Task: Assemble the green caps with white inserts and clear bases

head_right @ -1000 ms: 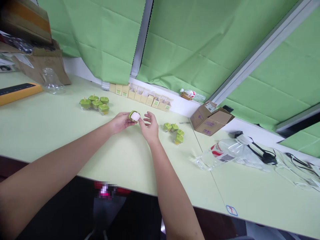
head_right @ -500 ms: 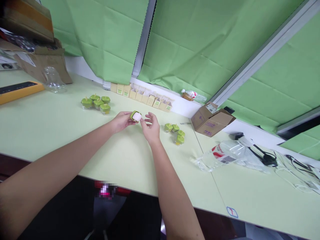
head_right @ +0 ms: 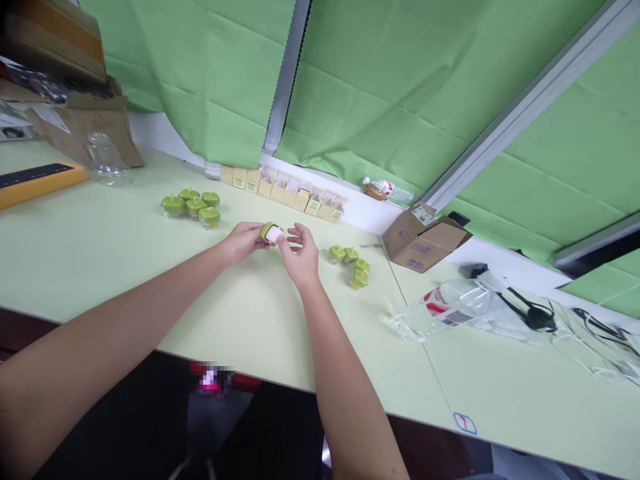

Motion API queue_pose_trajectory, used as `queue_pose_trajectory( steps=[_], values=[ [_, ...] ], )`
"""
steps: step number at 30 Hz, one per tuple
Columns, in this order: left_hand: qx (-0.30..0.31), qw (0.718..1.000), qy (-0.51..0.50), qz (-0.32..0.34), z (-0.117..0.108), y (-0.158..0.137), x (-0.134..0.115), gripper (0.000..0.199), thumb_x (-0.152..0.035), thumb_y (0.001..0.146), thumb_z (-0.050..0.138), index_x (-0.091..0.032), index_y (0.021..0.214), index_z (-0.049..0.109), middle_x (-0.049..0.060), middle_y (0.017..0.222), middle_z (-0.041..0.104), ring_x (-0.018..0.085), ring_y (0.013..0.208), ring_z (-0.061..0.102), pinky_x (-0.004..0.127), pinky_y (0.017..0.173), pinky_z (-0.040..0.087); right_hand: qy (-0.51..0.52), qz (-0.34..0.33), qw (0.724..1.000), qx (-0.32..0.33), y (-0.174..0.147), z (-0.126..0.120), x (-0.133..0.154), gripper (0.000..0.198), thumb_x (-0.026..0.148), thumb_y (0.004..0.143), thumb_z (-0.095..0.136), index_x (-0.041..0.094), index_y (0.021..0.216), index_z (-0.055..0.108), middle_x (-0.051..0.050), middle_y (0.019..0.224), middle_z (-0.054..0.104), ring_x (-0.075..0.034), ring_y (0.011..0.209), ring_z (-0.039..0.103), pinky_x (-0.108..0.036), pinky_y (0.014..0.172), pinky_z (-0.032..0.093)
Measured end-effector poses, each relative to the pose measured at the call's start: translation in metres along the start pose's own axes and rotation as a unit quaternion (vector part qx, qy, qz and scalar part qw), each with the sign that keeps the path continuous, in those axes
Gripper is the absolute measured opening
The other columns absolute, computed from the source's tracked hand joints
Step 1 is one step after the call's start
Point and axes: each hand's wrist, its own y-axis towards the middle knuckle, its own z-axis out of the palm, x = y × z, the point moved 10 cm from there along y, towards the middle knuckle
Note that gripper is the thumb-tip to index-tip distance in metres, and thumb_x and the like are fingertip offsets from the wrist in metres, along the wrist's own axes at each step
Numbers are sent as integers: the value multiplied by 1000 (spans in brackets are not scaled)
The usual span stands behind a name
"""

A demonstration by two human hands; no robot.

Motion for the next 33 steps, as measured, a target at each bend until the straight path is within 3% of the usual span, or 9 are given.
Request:
queue_pose_trajectory(
  steps=[5, 10, 14, 19, 24, 33],
  values=[
    [7, 1000, 16, 9, 2, -2, 0, 32, -40, 71, 81, -10, 81, 75, 8, 76, 69, 14, 65, 62, 30, 67, 50, -18, 21, 1000, 8, -1, 3, -1, 53, 42, 77, 67, 17, 123, 55, -13, 119, 66, -21, 96, 65, -34, 79, 55],
    [60, 997, 39, 3, 18, -7, 6, 37, -44, 68, 82, -10, 81, 75, 8, 77, 69, 15, 69, 61, 30, 69, 51, -59, 28, 997, 41, -4, 13, -2, 53, 44, 77, 66, 18, 123, 58, -11, 117, 66, -21, 97, 65, -33, 80, 54],
    [69, 997, 14, -11, 23, -8, 10, 38, -45, 68, 82, -10, 82, 74, 8, 78, 69, 15, 71, 62, 29, 69, 51, -58, 21, 997, 55, -6, 17, -1, 52, 50, 80, 63, 19, 121, 60, -9, 112, 68, -19, 92, 65, -34, 82, 54],
    [89, 995, -22, -37, 28, -11, 11, 33, -40, 69, 82, -12, 85, 73, 9, 81, 70, 15, 71, 64, 27, 66, 50, -31, -1, 997, 70, -6, 20, 4, 52, 59, 82, 60, 20, 117, 62, -8, 111, 69, -22, 99, 64, -35, 85, 54],
    [88, 993, -44, -60, 32, -15, 11, 28, -33, 68, 83, -12, 84, 73, 8, 80, 71, 15, 72, 66, 27, 68, 50, -29, -26, 997, 67, -7, 18, 7, 49, 60, 87, 54, 21, 116, 62, -8, 112, 69, -23, 105, 63, -35, 90, 51],
    [85, 993, -33, -70, 32, -17, 10, 28, -33, 65, 84, -10, 79, 74, 9, 76, 71, 14, 68, 65, 27, 69, 51, -30, -31, 997, 65, -7, 16, 6, 46, 59, 90, 48, 20, 109, 64, -5, 100, 69, -22, 96, 63, -33, 86, 50]
  ],
)
